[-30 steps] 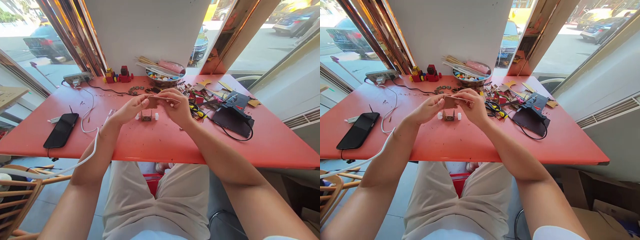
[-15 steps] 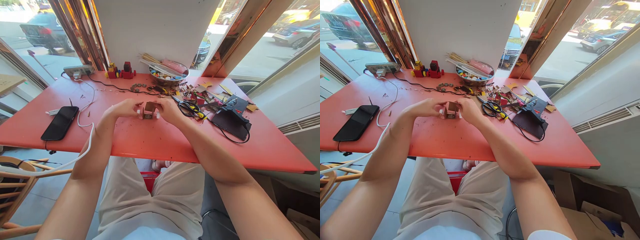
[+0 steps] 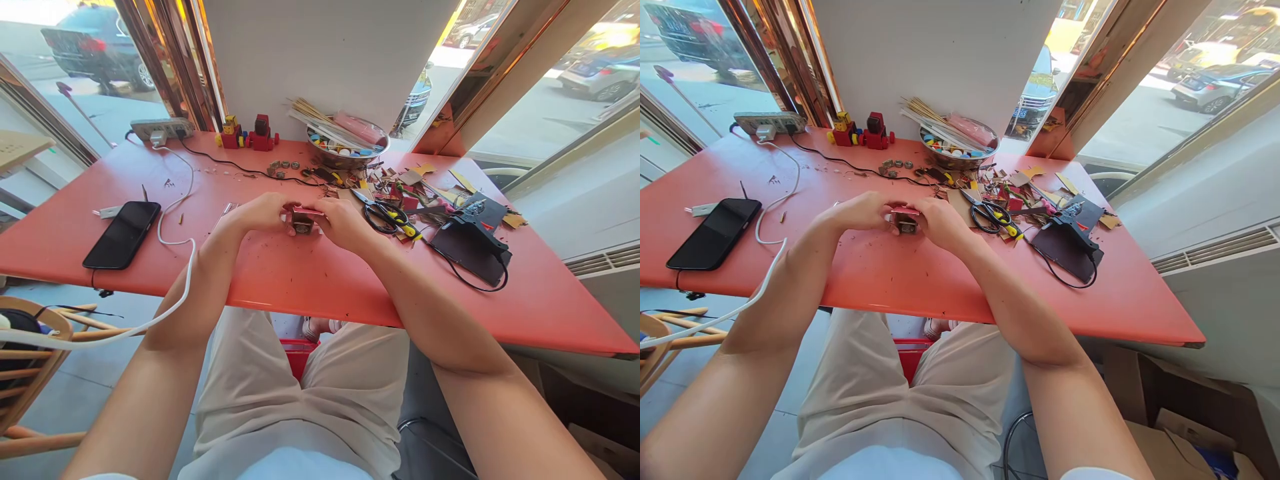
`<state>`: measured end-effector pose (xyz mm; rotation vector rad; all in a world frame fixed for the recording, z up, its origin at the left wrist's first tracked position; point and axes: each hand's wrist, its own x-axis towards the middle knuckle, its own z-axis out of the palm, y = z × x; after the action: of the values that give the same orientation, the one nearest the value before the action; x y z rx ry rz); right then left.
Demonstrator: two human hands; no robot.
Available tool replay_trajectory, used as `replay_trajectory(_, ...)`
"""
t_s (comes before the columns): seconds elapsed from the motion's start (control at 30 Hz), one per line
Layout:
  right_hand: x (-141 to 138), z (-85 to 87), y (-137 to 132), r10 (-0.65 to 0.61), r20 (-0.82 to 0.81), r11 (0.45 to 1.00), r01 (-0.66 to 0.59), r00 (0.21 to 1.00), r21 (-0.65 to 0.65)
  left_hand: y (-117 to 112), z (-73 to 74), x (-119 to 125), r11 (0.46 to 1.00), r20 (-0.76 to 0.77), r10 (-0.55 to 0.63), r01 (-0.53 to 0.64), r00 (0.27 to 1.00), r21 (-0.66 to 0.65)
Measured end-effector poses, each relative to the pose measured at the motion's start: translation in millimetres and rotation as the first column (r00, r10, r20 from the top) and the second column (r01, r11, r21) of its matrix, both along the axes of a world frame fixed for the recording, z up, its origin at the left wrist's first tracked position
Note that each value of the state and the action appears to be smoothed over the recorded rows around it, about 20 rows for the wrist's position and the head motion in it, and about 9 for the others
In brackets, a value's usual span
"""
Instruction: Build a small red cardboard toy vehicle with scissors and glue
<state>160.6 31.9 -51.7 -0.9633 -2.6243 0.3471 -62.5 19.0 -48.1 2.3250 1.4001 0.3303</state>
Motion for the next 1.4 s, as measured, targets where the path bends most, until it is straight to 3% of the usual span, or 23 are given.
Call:
replay_trajectory(0.3,11,-7.2,-2,0.109,0.031,0.989,-0.112,0.994,0.098,-6,4.9,5,0.997,0.031,0.076,-0.075,0.997,-0.036)
replay_trajectory(0.53,13,-6.0,-12,0.104,0.188,0.979,-0.134,0.977,0.153,-5,2.7,6,0.998,0.014,0.064,-0.065,0.998,0.020)
replay_trajectory(0.73,20,-8.8,-11,0.110,0.222,0.973,-0.150,0.969,0.177,-1,-3.6,2,1.000,0.152,0.017,-0.020,0.988,0.018)
replay_trajectory(0.9,21,-16.2,2,0.106,0.134,0.974,-0.130,0.985,0.187,4,-13.2,0,0.999,0.271,0.021,-0.034,0.962,0.042)
replay_trajectory(1.1,18,-26.0,14,0.082,-0.042,0.988,-0.076,0.996,0.137,10,-15.1,1,0.996,0.368,0.092,-0.078,0.925,-0.053)
replay_trajectory(1.4,10,-22.6,16,-0.013,-0.218,0.994,0.036,0.976,0.100,10,-14.9,5,0.986,0.432,0.170,-0.150,0.886,-0.080)
